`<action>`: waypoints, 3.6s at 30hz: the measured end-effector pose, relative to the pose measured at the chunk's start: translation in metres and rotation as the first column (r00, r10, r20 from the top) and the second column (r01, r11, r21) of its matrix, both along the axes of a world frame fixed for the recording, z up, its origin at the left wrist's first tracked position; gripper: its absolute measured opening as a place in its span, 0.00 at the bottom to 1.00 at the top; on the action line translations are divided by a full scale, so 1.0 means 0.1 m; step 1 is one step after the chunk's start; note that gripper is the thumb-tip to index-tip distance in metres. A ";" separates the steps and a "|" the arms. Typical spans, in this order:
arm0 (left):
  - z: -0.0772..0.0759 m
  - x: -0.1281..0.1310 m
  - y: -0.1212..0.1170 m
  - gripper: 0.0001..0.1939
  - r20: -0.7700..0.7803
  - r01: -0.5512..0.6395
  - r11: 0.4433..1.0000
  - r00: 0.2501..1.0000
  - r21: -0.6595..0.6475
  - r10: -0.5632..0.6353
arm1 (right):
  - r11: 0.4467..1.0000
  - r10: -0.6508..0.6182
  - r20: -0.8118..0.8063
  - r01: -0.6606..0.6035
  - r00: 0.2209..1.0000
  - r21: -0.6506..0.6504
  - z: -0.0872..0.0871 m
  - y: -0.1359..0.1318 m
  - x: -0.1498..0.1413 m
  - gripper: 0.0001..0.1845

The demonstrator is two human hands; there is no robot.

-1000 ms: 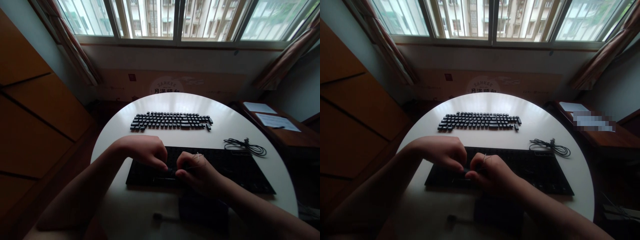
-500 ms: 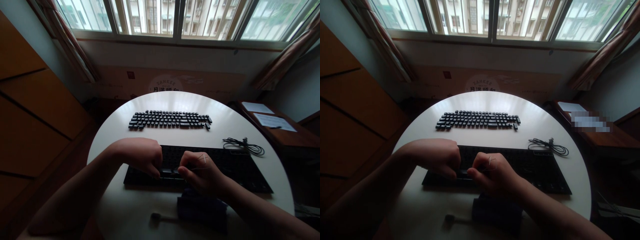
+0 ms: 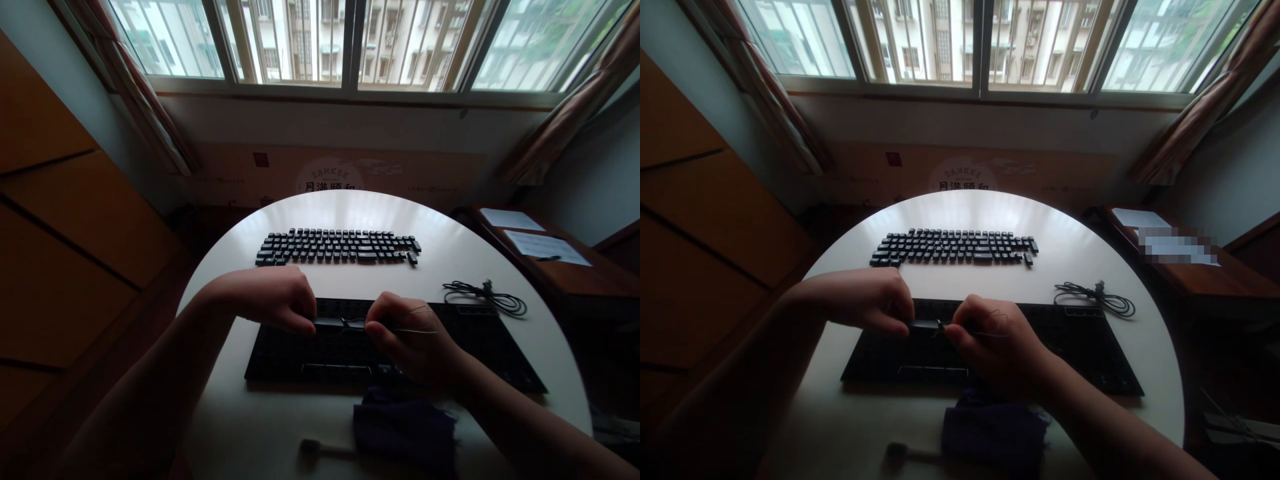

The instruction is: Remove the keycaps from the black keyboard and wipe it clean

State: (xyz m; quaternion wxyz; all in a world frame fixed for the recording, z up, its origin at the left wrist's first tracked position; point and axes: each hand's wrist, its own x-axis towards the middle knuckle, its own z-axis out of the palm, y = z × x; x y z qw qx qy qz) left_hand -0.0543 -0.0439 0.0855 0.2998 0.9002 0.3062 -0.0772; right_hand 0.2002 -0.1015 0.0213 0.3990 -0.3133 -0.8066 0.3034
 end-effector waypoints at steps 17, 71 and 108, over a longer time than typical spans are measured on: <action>-0.09 -0.24 0.26 0.13 0.208 -0.252 0.932 0.957 0.261 0.201 | 0.894 -0.444 0.083 0.433 0.892 0.117 0.10 0.28 0.35 0.15; -0.71 -0.31 0.75 0.11 0.011 -0.348 0.748 0.910 0.565 0.415 | 0.920 -0.321 0.034 0.303 0.946 0.247 0.10 0.25 0.29 0.17; -0.67 -0.38 0.73 0.07 0.240 -0.443 0.631 0.892 0.637 0.384 | 0.921 -0.318 0.050 0.296 0.947 0.253 0.06 0.27 0.32 0.16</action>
